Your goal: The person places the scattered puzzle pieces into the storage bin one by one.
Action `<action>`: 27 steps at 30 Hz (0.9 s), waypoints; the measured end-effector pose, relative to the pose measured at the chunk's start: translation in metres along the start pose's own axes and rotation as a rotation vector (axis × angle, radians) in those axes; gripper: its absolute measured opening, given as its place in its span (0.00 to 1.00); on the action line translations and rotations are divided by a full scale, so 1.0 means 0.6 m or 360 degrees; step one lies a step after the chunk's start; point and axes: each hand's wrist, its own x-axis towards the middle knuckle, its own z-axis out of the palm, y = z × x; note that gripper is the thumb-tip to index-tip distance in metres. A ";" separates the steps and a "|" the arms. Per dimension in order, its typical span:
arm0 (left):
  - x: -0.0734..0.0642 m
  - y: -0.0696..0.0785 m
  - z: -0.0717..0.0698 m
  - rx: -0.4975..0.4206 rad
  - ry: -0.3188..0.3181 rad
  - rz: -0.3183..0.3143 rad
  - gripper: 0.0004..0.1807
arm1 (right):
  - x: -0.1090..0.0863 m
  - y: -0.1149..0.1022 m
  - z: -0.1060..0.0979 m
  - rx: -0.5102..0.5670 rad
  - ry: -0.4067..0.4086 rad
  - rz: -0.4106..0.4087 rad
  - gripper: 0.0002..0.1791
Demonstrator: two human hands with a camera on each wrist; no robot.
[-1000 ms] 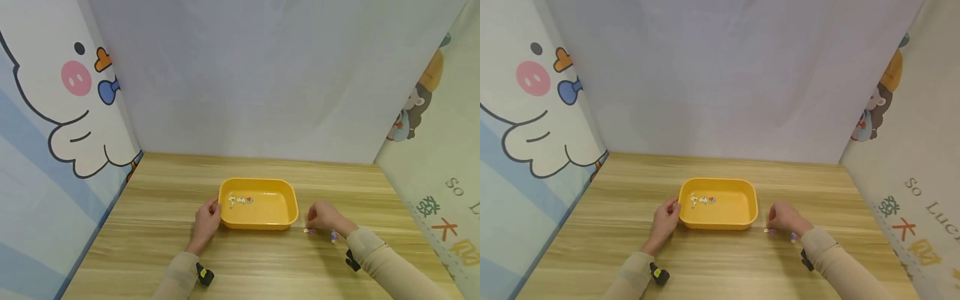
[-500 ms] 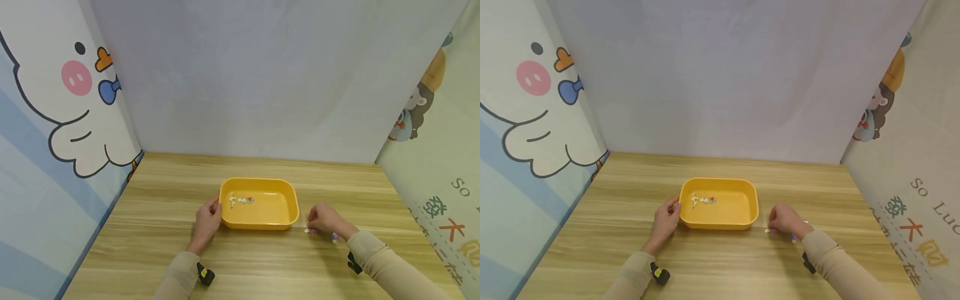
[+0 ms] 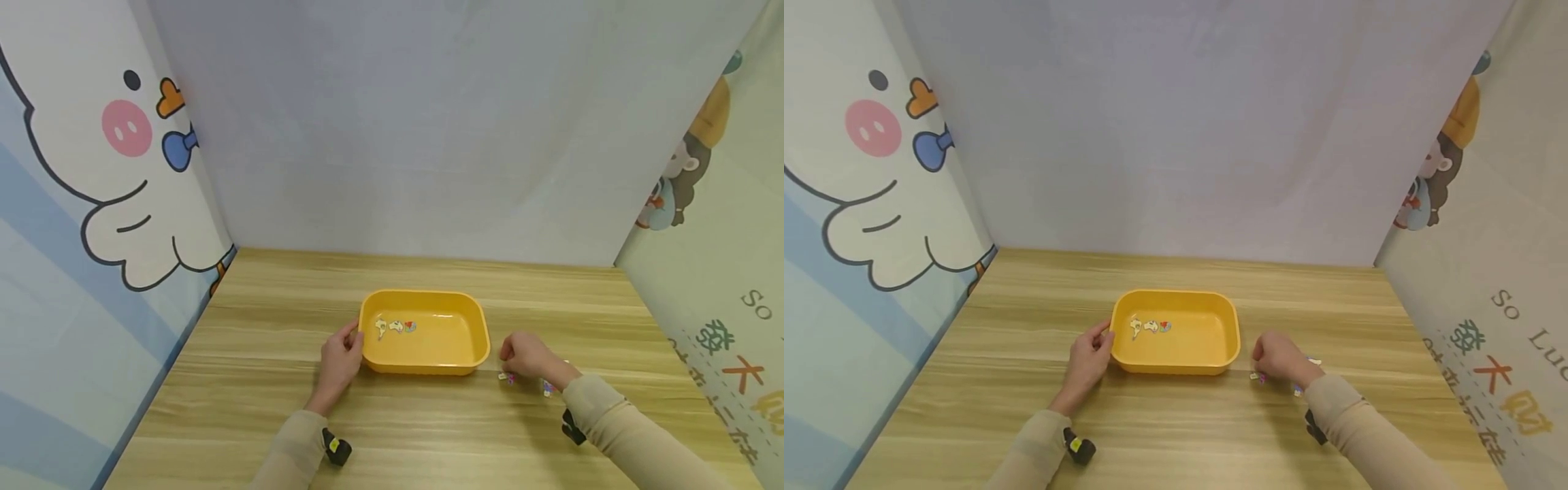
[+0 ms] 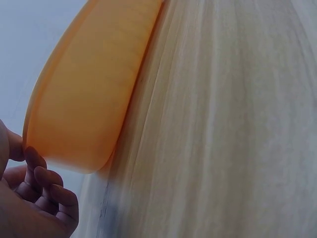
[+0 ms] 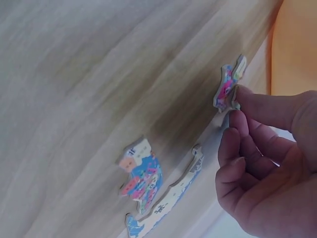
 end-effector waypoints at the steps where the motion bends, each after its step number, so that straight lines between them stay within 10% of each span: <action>1: 0.000 0.000 0.000 0.0000 -0.0002 0.0000 0.18 | 0.001 0.000 0.000 -0.0012 0.0006 0.0000 0.06; 27: -0.001 -0.001 0.001 -0.0037 0.0003 -0.0017 0.18 | 0.010 0.004 -0.010 0.0113 -0.0099 -0.0030 0.07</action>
